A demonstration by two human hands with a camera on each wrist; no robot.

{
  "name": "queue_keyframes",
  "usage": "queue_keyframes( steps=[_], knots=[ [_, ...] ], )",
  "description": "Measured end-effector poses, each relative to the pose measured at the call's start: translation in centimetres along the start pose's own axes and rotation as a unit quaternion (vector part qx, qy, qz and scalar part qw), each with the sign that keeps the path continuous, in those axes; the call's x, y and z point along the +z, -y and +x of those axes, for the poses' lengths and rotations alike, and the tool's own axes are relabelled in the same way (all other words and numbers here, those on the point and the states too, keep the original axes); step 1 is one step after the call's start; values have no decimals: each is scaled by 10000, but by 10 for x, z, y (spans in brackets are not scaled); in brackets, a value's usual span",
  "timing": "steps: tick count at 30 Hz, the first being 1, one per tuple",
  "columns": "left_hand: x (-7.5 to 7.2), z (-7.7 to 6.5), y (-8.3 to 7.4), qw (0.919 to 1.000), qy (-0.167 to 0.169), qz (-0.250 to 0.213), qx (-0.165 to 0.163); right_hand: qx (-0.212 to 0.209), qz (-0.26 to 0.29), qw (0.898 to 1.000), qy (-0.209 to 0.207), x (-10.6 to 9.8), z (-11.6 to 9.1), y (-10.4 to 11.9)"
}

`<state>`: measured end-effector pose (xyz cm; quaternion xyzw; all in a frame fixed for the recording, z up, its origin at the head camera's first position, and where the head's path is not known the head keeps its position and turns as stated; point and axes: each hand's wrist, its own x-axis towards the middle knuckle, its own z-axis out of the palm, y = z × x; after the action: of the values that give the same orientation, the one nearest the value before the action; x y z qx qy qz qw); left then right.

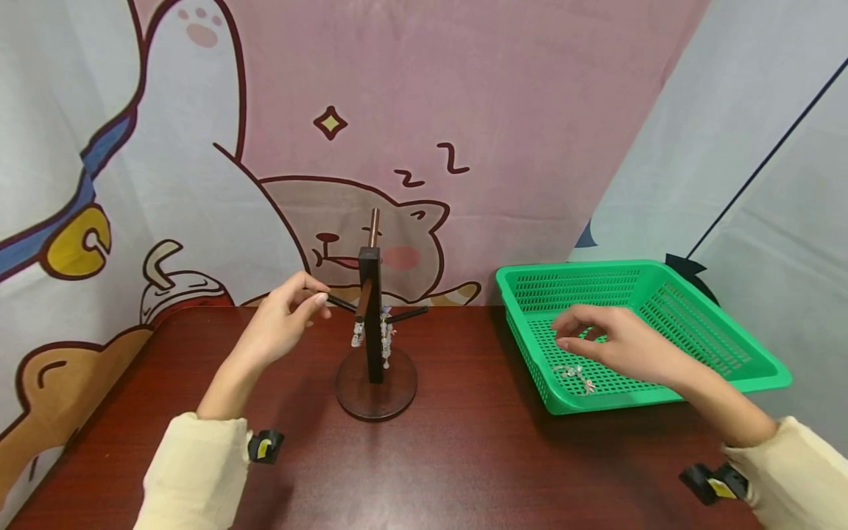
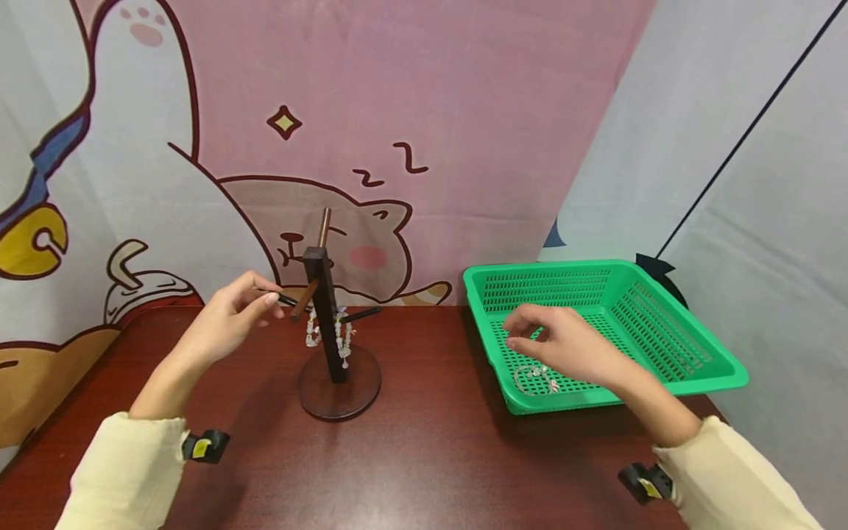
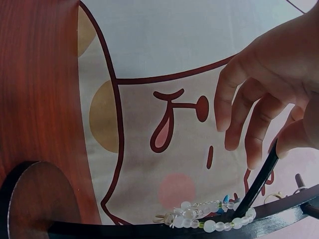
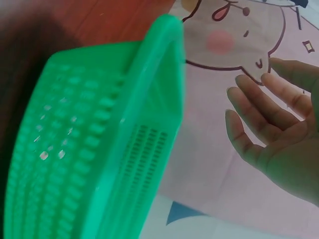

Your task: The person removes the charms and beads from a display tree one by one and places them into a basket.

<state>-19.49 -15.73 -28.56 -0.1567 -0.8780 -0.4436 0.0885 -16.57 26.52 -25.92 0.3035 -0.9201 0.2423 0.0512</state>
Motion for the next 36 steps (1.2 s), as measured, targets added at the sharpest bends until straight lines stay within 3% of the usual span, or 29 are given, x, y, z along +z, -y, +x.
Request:
queue_keyframes(
  steps=[21, 30, 36],
  knots=[
    [-2, -1, 0, 10000, 49, -27, -49, -195, 814, 9952, 511, 35, 51, 39],
    [-2, -1, -1, 9999, 87, -33, -49, -337, 1434, 9857, 822, 59, 64, 49],
    [-2, 0, -2, 9999, 92, -33, -80, -463, 1405, 9850, 883, 74, 69, 51]
  ],
)
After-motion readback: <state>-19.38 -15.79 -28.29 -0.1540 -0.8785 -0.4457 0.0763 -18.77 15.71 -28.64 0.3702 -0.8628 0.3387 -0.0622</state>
